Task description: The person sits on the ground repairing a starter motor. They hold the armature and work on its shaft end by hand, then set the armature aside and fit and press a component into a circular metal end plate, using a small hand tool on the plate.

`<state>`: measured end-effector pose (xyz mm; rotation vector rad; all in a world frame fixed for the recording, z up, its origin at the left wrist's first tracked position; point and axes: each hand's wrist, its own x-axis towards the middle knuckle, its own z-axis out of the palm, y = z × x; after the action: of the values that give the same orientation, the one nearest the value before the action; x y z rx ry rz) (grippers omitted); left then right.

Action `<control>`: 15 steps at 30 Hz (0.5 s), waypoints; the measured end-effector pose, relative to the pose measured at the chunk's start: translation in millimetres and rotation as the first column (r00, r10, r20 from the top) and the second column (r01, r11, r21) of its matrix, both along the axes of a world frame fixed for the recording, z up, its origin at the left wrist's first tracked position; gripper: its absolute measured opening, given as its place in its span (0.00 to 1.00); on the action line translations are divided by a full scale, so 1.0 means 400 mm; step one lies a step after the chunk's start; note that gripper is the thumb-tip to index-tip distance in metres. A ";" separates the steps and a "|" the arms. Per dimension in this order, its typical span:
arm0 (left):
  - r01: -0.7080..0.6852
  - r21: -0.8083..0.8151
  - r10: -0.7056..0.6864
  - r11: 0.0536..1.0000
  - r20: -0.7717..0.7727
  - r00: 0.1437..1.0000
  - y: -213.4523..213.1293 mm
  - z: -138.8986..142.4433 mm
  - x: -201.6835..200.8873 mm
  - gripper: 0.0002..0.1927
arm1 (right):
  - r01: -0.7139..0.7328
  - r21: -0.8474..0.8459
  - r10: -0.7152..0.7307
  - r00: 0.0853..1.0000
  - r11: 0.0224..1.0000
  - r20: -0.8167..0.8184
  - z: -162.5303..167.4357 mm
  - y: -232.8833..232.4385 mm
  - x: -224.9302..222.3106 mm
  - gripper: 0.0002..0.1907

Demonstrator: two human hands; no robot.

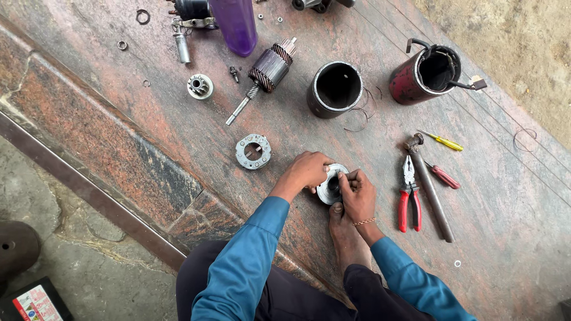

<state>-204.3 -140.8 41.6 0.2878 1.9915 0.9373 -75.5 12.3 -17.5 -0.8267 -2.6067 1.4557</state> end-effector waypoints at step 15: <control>0.006 -0.014 -0.006 1.000 0.011 1.000 0.012 -0.011 0.010 0.24 | 0.002 0.050 -0.003 1.000 0.999 0.015 0.022 0.003 0.003 0.14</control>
<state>-200.2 -136.0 37.0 0.2803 1.9853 0.9189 -74.3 13.5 -8.7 -0.8384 -2.6399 1.3830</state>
